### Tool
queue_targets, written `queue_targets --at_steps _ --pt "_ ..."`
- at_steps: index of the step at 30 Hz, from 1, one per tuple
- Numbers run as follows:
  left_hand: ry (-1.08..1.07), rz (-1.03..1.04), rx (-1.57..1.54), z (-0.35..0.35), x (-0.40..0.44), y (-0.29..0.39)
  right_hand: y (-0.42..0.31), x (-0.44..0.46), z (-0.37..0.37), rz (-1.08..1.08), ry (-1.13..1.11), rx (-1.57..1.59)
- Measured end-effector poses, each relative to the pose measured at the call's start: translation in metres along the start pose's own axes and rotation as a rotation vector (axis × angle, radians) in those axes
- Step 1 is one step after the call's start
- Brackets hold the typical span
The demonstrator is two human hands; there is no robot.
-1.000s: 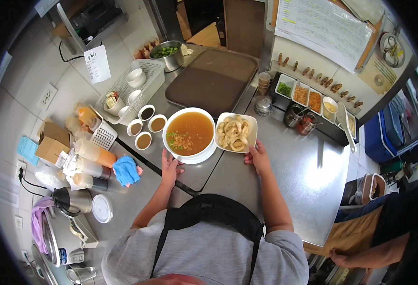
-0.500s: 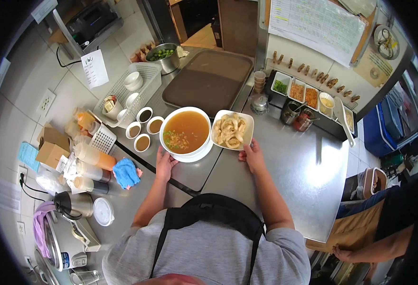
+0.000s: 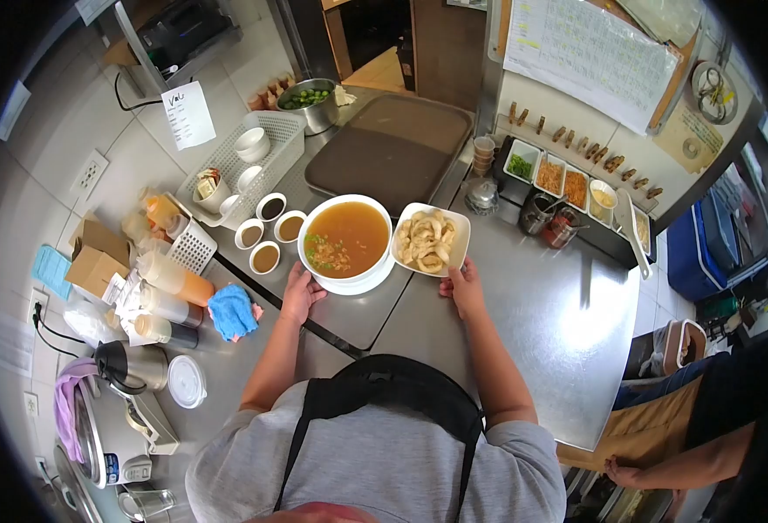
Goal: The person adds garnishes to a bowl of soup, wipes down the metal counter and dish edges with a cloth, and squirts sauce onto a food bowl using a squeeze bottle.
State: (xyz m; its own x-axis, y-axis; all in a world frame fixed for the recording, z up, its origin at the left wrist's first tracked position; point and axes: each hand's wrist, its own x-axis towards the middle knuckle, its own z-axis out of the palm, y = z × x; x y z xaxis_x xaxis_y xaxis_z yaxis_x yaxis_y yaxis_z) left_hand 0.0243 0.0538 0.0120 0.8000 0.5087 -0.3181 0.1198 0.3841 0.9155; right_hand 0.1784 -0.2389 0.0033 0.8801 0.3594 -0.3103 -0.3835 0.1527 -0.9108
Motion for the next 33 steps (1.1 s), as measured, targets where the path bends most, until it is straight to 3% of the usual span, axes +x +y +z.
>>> queue_targets --at_steps 5,9,12,15,18,33 --pt "0.178 0.185 0.190 -0.012 -0.013 0.002 -0.003 -0.009 0.001 -0.016 0.006 0.022" --pt "0.362 0.633 0.555 -0.075 -0.009 -0.007 -0.001 -0.017 -0.003 -0.030 0.001 0.028" --pt "0.516 0.526 0.795 -0.104 -0.032 0.014 0.003 -0.020 -0.008 -0.044 0.000 0.042" --pt "0.814 0.561 1.469 -0.123 -0.044 0.000 0.007 -0.024 -0.010 -0.063 0.030 0.046" --pt "0.848 0.578 1.634 -0.117 -0.048 -0.016 0.011 -0.028 -0.014 -0.096 0.038 0.019" --pt "0.815 0.476 1.678 -0.108 -0.046 -0.013 0.031 -0.069 -0.056 -0.249 0.172 0.060"
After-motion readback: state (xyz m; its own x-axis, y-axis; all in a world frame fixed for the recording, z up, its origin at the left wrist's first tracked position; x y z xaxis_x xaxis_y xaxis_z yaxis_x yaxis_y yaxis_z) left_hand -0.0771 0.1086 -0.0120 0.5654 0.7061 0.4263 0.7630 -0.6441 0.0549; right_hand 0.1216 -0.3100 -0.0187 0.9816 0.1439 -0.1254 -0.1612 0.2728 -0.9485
